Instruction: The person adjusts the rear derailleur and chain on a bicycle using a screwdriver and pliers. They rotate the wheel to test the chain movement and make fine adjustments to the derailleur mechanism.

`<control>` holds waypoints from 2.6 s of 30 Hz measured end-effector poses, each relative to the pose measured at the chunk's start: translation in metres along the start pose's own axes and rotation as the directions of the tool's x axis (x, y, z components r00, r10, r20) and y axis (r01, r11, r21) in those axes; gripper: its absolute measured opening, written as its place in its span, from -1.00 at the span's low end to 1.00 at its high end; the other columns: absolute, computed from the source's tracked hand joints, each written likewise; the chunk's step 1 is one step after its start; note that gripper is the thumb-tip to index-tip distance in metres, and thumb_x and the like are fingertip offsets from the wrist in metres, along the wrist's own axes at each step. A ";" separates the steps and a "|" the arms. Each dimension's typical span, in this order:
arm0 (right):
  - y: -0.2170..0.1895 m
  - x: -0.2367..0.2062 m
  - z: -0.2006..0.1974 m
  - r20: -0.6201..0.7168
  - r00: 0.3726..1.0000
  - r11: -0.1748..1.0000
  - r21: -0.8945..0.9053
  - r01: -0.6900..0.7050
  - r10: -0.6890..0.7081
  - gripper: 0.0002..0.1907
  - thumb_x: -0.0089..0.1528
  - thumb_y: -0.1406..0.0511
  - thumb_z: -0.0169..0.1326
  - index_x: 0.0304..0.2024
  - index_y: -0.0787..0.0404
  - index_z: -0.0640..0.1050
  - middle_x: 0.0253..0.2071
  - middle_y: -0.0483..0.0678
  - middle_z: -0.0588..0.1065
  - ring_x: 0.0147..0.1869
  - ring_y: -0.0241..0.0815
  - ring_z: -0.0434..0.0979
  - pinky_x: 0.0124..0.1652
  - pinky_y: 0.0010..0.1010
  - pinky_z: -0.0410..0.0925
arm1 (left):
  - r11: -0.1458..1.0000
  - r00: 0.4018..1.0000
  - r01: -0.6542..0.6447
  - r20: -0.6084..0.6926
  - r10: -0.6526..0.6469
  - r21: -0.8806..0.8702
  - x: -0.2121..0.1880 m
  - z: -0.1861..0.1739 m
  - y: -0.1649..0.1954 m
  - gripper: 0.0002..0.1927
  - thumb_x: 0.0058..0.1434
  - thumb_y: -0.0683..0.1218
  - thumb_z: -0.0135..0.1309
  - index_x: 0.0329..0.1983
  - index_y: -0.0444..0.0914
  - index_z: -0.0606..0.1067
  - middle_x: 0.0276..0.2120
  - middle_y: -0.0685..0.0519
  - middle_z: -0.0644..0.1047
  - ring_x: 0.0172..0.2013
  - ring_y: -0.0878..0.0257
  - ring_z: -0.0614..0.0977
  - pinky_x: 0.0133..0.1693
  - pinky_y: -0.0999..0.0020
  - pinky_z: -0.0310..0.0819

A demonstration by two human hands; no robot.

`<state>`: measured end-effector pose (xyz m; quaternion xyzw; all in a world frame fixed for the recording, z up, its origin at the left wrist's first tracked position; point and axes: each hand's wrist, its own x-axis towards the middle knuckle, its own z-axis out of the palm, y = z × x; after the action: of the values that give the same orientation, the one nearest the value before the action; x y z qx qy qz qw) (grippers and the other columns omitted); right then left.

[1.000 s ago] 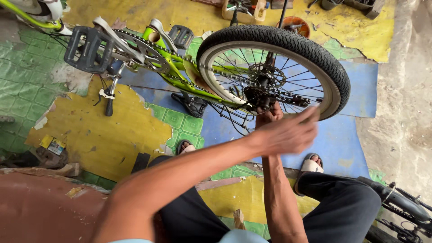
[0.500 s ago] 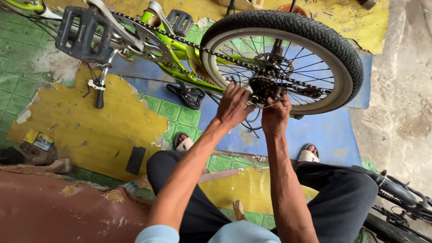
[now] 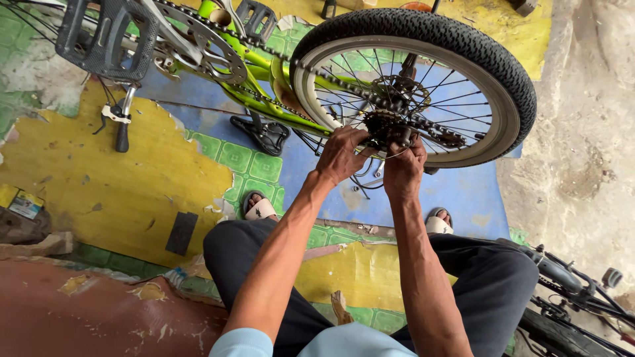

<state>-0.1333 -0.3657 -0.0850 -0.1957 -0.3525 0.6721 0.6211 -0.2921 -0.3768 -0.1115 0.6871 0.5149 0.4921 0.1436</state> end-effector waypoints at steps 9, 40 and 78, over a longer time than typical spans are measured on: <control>-0.003 -0.001 0.004 0.017 0.999 0.998 -0.051 -0.029 0.030 -0.74 0.22 0.44 0.22 -0.04 0.37 0.58 -0.07 -0.02 0.58 0.06 -0.17 0.54 0.22 -0.31 0.34 | 0.998 0.998 0.056 -0.015 -0.056 -0.011 0.000 0.001 -0.003 -0.73 0.09 -0.04 0.33 -0.23 -0.26 0.60 -0.34 -0.06 0.64 -0.28 -0.01 0.61 -0.11 0.12 0.49; -0.016 -0.033 0.002 0.081 0.940 -0.061 -0.996 0.065 -0.331 -0.28 0.06 -0.06 0.48 0.02 0.31 0.60 0.00 0.18 0.54 0.03 0.09 0.58 0.00 -0.08 0.45 | 0.997 0.999 0.045 0.013 -0.046 0.070 -0.004 0.000 -0.009 -0.74 0.10 -0.02 0.26 -0.26 -0.30 0.60 -0.47 -0.15 0.58 -0.35 -0.08 0.59 -0.16 0.06 0.49; -0.083 0.030 0.067 0.479 0.814 0.105 -0.875 0.472 0.328 -0.47 0.19 0.19 0.38 0.07 0.34 0.49 -0.19 0.05 0.60 -0.23 -0.19 0.65 -0.23 -0.36 0.53 | 0.992 0.989 0.130 0.069 -0.129 0.003 -0.013 -0.007 -0.012 -0.63 0.10 -0.08 0.33 -0.09 -0.33 0.55 -0.40 -0.17 0.59 -0.28 -0.09 0.59 -0.12 0.00 0.48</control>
<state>-0.1275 -0.3535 0.0248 -0.3268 -0.8846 0.2478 0.2219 -0.3040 -0.3853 -0.1236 0.6686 0.5527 0.4582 0.1936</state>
